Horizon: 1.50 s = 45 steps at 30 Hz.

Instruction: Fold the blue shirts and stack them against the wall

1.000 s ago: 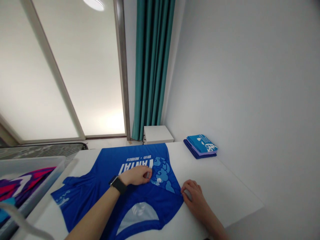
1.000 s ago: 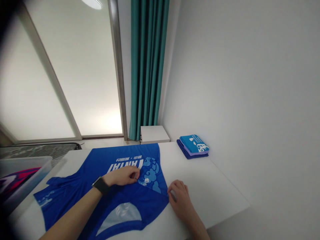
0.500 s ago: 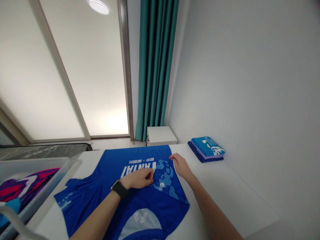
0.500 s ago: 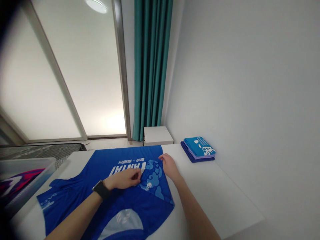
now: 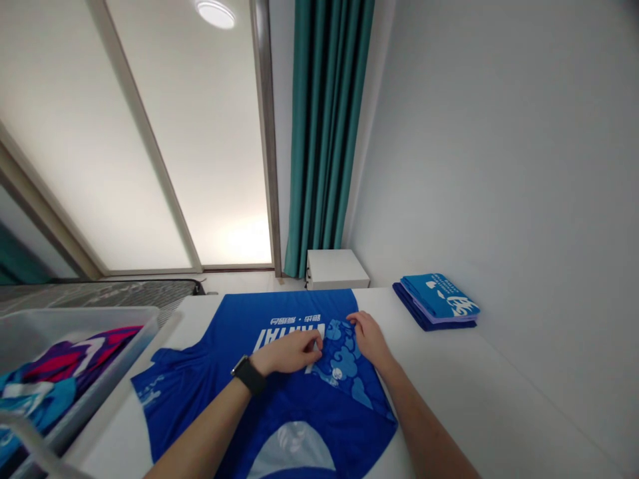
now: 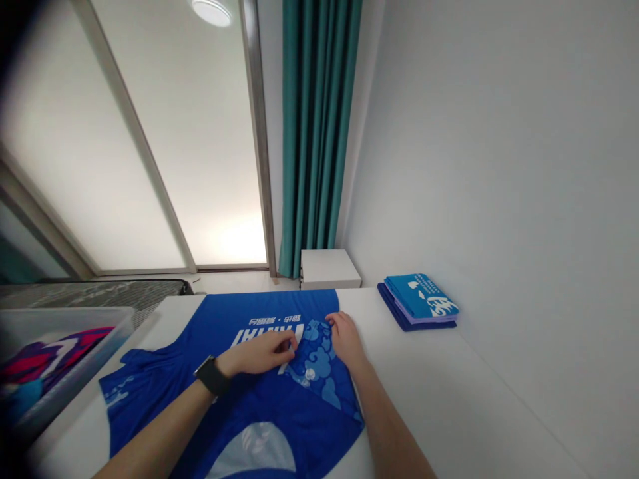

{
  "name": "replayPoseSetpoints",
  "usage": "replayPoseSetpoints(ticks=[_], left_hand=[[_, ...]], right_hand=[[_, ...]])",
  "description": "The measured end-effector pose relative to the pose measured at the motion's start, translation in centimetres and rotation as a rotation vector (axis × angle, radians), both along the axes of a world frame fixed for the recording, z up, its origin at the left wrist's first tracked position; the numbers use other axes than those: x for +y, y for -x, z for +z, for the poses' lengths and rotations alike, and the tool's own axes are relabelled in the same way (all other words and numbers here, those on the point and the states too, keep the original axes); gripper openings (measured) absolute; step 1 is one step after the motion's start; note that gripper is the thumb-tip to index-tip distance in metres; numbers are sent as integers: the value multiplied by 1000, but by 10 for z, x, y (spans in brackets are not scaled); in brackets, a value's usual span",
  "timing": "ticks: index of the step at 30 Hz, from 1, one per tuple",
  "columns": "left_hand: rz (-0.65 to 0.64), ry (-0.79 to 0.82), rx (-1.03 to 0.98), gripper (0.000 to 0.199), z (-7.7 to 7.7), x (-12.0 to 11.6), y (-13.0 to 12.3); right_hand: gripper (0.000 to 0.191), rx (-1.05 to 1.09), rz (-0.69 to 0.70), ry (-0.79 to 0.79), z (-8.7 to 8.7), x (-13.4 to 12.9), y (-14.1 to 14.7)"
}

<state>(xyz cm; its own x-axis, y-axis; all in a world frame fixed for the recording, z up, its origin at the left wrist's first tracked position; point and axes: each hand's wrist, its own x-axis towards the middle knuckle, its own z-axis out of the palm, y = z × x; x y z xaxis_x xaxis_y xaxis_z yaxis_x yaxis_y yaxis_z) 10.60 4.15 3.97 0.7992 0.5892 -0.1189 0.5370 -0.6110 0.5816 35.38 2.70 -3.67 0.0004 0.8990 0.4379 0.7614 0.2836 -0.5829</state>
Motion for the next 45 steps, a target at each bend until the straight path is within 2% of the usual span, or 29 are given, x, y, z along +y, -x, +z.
replayPoseSetpoints(ticks=[6, 11, 15, 19, 23, 29, 33, 37, 40, 45], left_hand=[[152, -267, -102, 22, 2, 27, -35], [165, -445, -95, 24, -18, 48, -71], [169, -483, -76, 21, -36, 46, -81], [207, -518, -97, 19, -47, 38, -81], [186, -514, -130, 12, -50, 36, -82], [220, -401, -254, 13, -55, 41, -82], [215, -362, -318, 11, -60, 45, -81], [218, -324, -321, 24, -62, 46, -81], [223, -313, -294, 31, -62, 47, -81], [235, -318, -267, 31, -62, 47, -82]], right_hand=[[35, -7, 3, 14, -3, 3, 0], [37, -14, -4, 5, -3, 3, -2], [36, -20, -15, 5, -4, 3, -1], [34, -10, -22, 8, -4, 4, -2], [34, -21, -23, 16, -1, 4, -5], [37, -141, -18, 55, 3, -1, -4], [16, -219, -83, 57, 3, -3, 1], [2, -222, -122, 47, 3, -2, 2], [4, -202, -132, 46, 2, 0, 1], [12, -176, -141, 37, 1, 1, -2]])
